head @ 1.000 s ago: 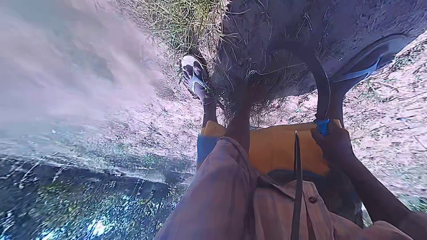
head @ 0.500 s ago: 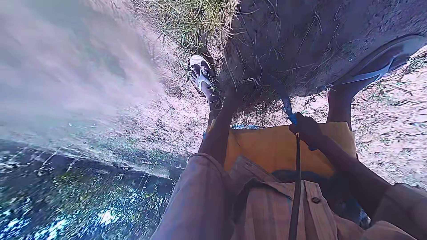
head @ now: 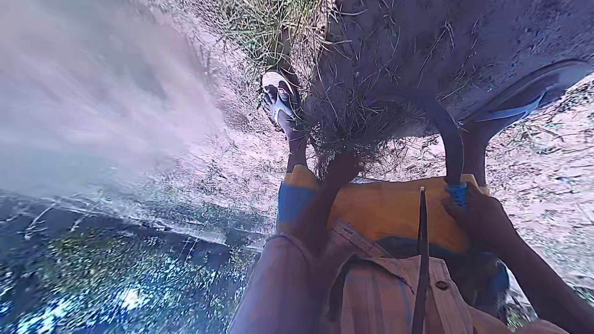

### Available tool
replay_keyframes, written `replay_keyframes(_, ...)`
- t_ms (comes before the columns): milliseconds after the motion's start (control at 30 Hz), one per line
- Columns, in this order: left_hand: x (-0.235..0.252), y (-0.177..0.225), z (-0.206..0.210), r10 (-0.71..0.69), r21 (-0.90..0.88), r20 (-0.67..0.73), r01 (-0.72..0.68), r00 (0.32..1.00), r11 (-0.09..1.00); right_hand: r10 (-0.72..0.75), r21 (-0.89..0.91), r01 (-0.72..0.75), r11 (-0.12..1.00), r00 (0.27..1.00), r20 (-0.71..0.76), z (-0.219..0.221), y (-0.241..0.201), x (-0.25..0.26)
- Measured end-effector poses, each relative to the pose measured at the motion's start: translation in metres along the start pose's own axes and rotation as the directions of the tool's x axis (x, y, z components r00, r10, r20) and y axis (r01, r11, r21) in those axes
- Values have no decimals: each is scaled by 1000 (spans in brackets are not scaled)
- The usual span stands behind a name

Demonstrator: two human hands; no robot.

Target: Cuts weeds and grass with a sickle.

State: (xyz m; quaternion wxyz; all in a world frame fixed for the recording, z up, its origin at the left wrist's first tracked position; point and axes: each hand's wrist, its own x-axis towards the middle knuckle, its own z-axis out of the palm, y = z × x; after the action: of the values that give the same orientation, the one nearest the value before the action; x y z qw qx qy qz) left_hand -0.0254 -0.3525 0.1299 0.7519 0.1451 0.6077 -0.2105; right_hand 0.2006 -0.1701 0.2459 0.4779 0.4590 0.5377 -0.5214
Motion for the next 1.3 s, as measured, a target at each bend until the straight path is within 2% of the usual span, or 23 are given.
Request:
replay_keyframes(67,-3,8,-42,138,-41,-214,-150,967,988,-51,11,52,999,997,-62,-2,-5,14)
replay_keyframes(133,10,7,-82,230,28,-502,-250,834,968,-35,58,39,998,997,-69,0,-16,30)
replay_keyframes(167,23,5,-103,241,41,-579,-267,779,963,-39,86,46,995,996,-84,3,-23,39)
replay_keyframes(200,38,1,-120,203,55,-601,-214,773,975,-40,116,51,992,995,-96,5,-30,46)
replay_keyframes(233,51,-3,-130,117,57,-573,-103,811,993,-26,138,38,990,996,-90,8,-36,50)
replay_keyframes(300,61,-9,-127,-66,71,-408,103,911,992,3,161,9,987,997,-75,13,-44,52)
replay_keyframes(367,52,-7,-114,-59,130,-231,91,971,987,-3,198,28,980,992,-125,14,-46,53)
replay_keyframes(433,32,4,-119,-43,137,-137,62,990,989,25,302,31,953,983,-180,14,-47,58)
replay_keyframes(467,24,8,-125,-52,115,-164,71,985,991,57,375,17,927,981,-185,14,-47,59)
replay_keyframes(533,7,22,-148,-62,114,-306,102,950,988,127,532,-12,847,975,-181,17,-45,59)
replay_keyframes(633,4,63,-210,46,201,-408,41,912,979,214,703,-18,711,958,-192,23,-42,64)
replay_keyframes(700,9,104,-240,158,367,-379,-9,912,930,261,743,-38,669,947,-186,28,-40,68)
replay_keyframes(800,15,185,-257,337,634,-259,-104,905,767,256,806,-4,591,949,-183,16,-55,72)
replay_keyframes(900,35,254,-252,538,758,-179,-233,824,610,217,854,99,511,947,-239,-10,-60,74)
replay_keyframes(967,50,293,-250,638,757,-172,-314,750,574,212,850,122,512,941,-263,-26,-54,69)
replay_keyframes(1033,64,320,-253,613,745,-246,-258,751,615,225,858,116,500,939,-258,-42,-48,62)
replay_keyframes(1100,80,328,-261,548,712,-382,-141,744,688,249,882,108,459,937,-245,-57,-41,55)
replay_keyframes(1133,84,329,-267,506,681,-454,-80,733,727,257,891,116,439,934,-249,-64,-37,54)
replay_keyframes(1200,86,320,-282,328,570,-587,90,740,817,266,908,146,393,927,-264,-71,-30,56)
replay_keyframes(1267,79,306,-286,197,506,-618,193,761,841,271,921,171,350,923,-274,-72,-26,55)
replay_keyframes(1300,76,305,-285,203,512,-630,204,750,834,274,928,183,325,921,-277,-73,-25,55)
